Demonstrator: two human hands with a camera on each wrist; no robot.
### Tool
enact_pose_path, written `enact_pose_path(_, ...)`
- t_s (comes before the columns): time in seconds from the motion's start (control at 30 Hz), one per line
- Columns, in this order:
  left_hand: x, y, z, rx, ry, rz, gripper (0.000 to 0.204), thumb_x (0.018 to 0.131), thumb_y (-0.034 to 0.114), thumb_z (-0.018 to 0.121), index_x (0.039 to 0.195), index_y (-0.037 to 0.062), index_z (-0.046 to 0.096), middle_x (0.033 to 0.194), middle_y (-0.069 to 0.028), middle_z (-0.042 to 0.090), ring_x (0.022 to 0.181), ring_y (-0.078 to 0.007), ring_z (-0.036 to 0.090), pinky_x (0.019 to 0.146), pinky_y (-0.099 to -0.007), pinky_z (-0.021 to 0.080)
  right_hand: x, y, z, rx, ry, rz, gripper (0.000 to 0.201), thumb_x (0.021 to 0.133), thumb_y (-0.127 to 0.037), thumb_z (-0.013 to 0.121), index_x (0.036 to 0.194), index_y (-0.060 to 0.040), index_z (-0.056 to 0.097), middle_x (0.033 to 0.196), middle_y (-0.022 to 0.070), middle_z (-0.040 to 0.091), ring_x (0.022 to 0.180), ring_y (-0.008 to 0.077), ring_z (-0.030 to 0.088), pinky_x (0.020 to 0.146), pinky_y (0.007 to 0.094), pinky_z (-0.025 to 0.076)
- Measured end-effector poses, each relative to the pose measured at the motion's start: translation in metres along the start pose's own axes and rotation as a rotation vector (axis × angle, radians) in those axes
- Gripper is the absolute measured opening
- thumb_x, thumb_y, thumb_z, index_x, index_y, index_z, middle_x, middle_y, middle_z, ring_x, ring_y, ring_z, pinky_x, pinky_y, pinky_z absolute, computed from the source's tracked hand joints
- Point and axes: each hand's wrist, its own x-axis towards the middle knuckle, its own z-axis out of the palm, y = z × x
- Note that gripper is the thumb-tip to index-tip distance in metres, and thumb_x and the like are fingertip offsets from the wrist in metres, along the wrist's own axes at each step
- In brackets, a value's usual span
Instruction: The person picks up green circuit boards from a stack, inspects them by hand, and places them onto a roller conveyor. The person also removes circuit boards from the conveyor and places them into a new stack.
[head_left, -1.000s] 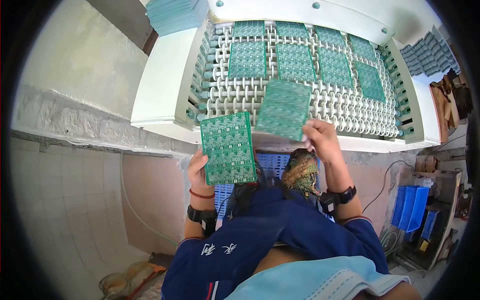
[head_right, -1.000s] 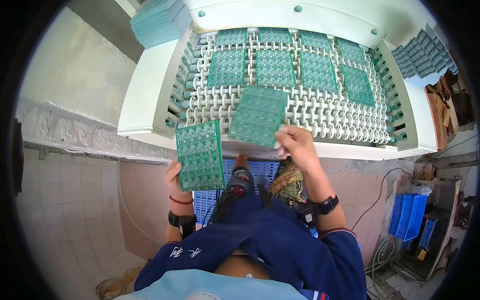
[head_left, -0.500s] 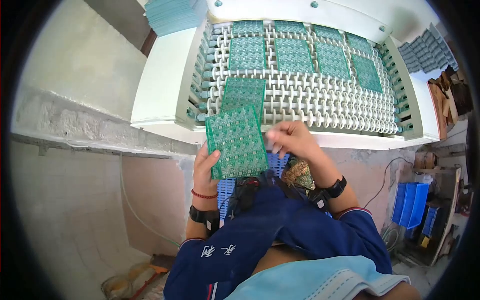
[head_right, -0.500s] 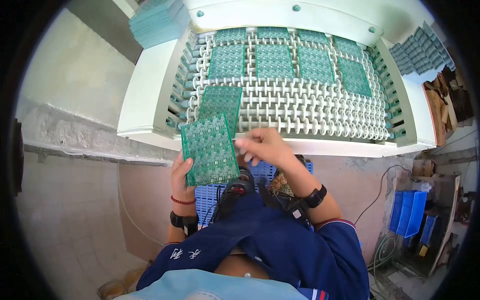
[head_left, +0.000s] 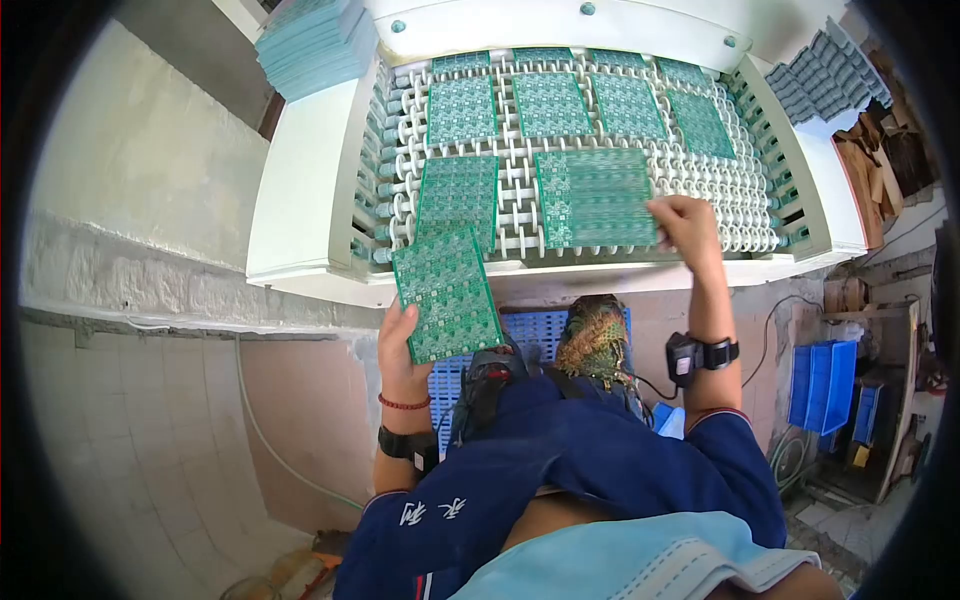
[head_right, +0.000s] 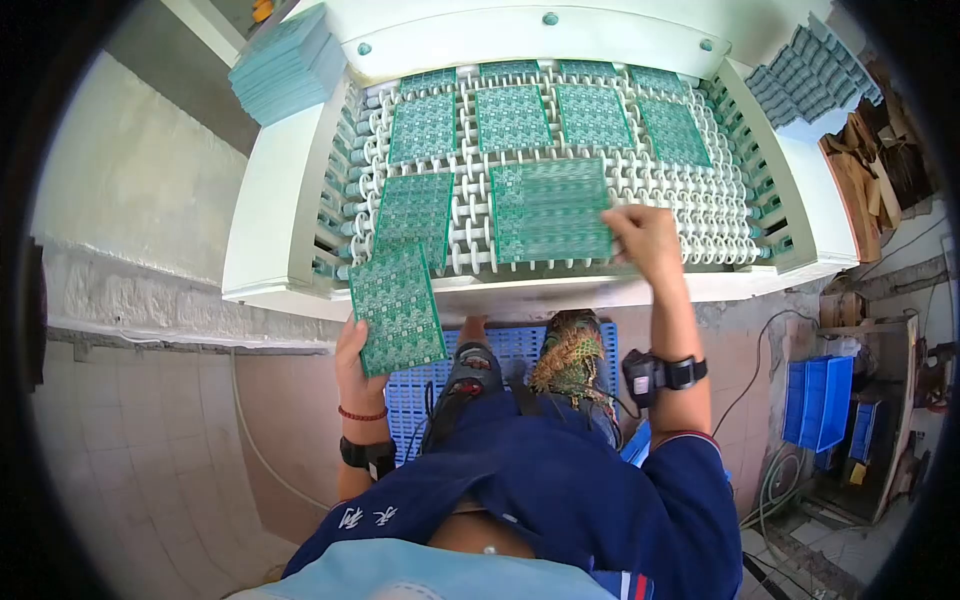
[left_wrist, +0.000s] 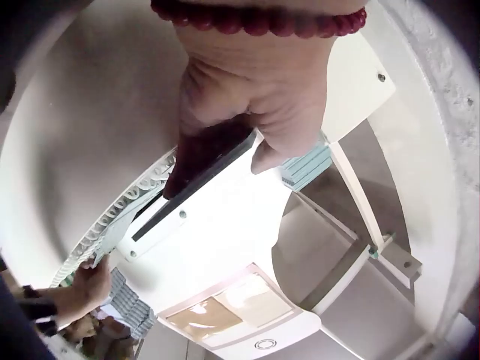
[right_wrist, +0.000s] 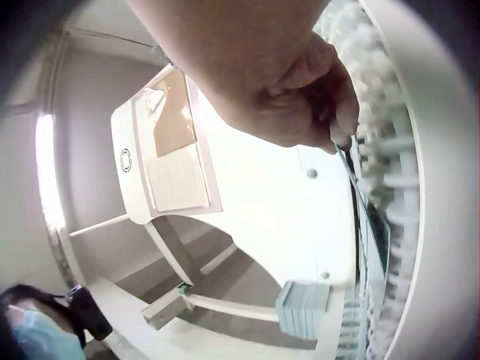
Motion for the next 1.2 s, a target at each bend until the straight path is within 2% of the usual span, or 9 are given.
enact_pose_path(0.3, 0.009, -0.006, 0.005, -0.115, -0.105, -0.044, 0.055, 0.084, 0.014, 0.048, 0.13, -0.012, 0.032, 0.122, -0.0236, 0.05, 0.11, -0.03, 0.053, 0.095, -0.0381, 0.042, -0.002, 0.034, -0.046, -0.42, 0.347, -0.18, 0.022, 0.078, -0.018, 0.069, 0.091, -0.0008, 0.069, 0.074, 0.0122, 0.068, 0.068, 0.0175, 0.064, 0.064, 0.0282, 0.049)
enact_pose_path(0.43, 0.011, -0.013, 0.009, -0.016, -0.111, -0.046, 0.052, 0.086, 0.011, 0.048, 0.13, -0.0111, 0.033, 0.122, -0.0223, 0.05, 0.11, -0.0292, 0.053, 0.095, -0.0378, 0.042, -0.031, 0.008, 0.01, -0.135, 0.101, -0.282, 0.026, 0.077, -0.021, 0.072, 0.094, -0.0011, 0.069, 0.082, 0.0108, 0.068, 0.069, 0.0149, 0.063, 0.064, 0.0266, 0.049)
enact_pose_path(0.57, 0.011, -0.019, 0.02, 0.055, -0.069, -0.021, 0.047, 0.088, 0.008, 0.048, 0.13, -0.0089, 0.035, 0.122, -0.0196, 0.051, 0.109, -0.0278, 0.054, 0.094, -0.0385, 0.043, -0.071, -0.013, 0.074, 0.124, -0.51, -0.315, 0.026, 0.079, -0.021, 0.071, 0.092, 0.0013, 0.067, 0.077, 0.0079, 0.066, 0.065, 0.0132, 0.062, 0.059, 0.0248, 0.05)
enact_pose_path(0.67, 0.009, -0.023, 0.021, 0.061, -0.054, -0.013, 0.044, 0.089, 0.007, 0.048, 0.129, -0.007, 0.037, 0.122, -0.0181, 0.052, 0.108, -0.0273, 0.054, 0.093, -0.0388, 0.043, -0.075, -0.012, 0.093, 0.376, -0.741, 0.093, 0.023, 0.083, -0.019, 0.067, 0.092, 0.0026, 0.065, 0.075, 0.0084, 0.065, 0.057, 0.0127, 0.062, 0.051, 0.0237, 0.051)
enact_pose_path(0.83, 0.002, -0.014, 0.006, 0.026, -0.025, -0.006, 0.041, 0.089, 0.008, 0.049, 0.128, -0.0053, 0.04, 0.119, -0.0171, 0.054, 0.104, -0.0268, 0.057, 0.091, -0.0385, 0.046, -0.039, 0.015, 0.019, 0.371, -0.172, 0.004, 0.021, 0.088, -0.016, 0.059, 0.095, 0.0039, 0.063, 0.071, 0.0075, 0.064, 0.051, 0.0113, 0.06, 0.046, 0.023, 0.05)
enact_pose_path(0.93, 0.001, -0.011, -0.004, 0.016, 0.004, 0.016, 0.041, 0.089, 0.008, 0.049, 0.127, -0.0056, 0.041, 0.118, -0.0172, 0.055, 0.102, -0.0265, 0.058, 0.09, -0.0384, 0.046, -0.004, 0.047, -0.064, 0.131, 0.308, -0.07, 0.021, 0.084, -0.018, 0.065, 0.09, 0.0021, 0.067, 0.066, 0.0023, 0.06, 0.044, 0.0061, 0.049, 0.041, 0.0196, 0.037)
enact_pose_path(1.0, 0.002, -0.011, -0.006, 0.002, 0.001, 0.013, 0.041, 0.089, 0.008, 0.049, 0.127, -0.006, 0.041, 0.118, -0.0173, 0.055, 0.102, -0.0265, 0.058, 0.09, -0.0383, 0.047, 0.011, 0.061, -0.109, 0.117, 0.393, -0.05, 0.023, 0.083, -0.017, 0.065, 0.09, 0.0055, 0.067, 0.061, -0.0003, 0.056, 0.045, 0.0042, 0.045, 0.04, 0.0191, 0.035)
enact_pose_path(1.1, 0.004, -0.015, -0.002, -0.013, -0.011, 0.007, 0.04, 0.089, 0.008, 0.048, 0.126, -0.0066, 0.041, 0.118, -0.0177, 0.055, 0.102, -0.0267, 0.058, 0.089, -0.0383, 0.047, 0.026, 0.071, -0.143, -0.533, 0.447, 0.037, 0.03, 0.077, -0.024, 0.07, 0.095, 0.0, 0.068, 0.07, 0.0108, 0.064, 0.066, 0.0214, 0.062, 0.062, 0.0312, 0.049)
enact_pose_path(1.2, 0.006, -0.017, 0.004, -0.019, -0.033, 0.0, 0.038, 0.09, 0.008, 0.048, 0.125, -0.0054, 0.043, 0.115, -0.0166, 0.056, 0.099, -0.0247, 0.059, 0.085, -0.0367, 0.05, 0.024, 0.075, -0.129, -0.936, 0.57, -0.114, 0.035, 0.074, -0.03, 0.071, 0.098, -0.0051, 0.068, 0.091, 0.0154, 0.065, 0.088, 0.0292, 0.062, 0.078, 0.0356, 0.048)
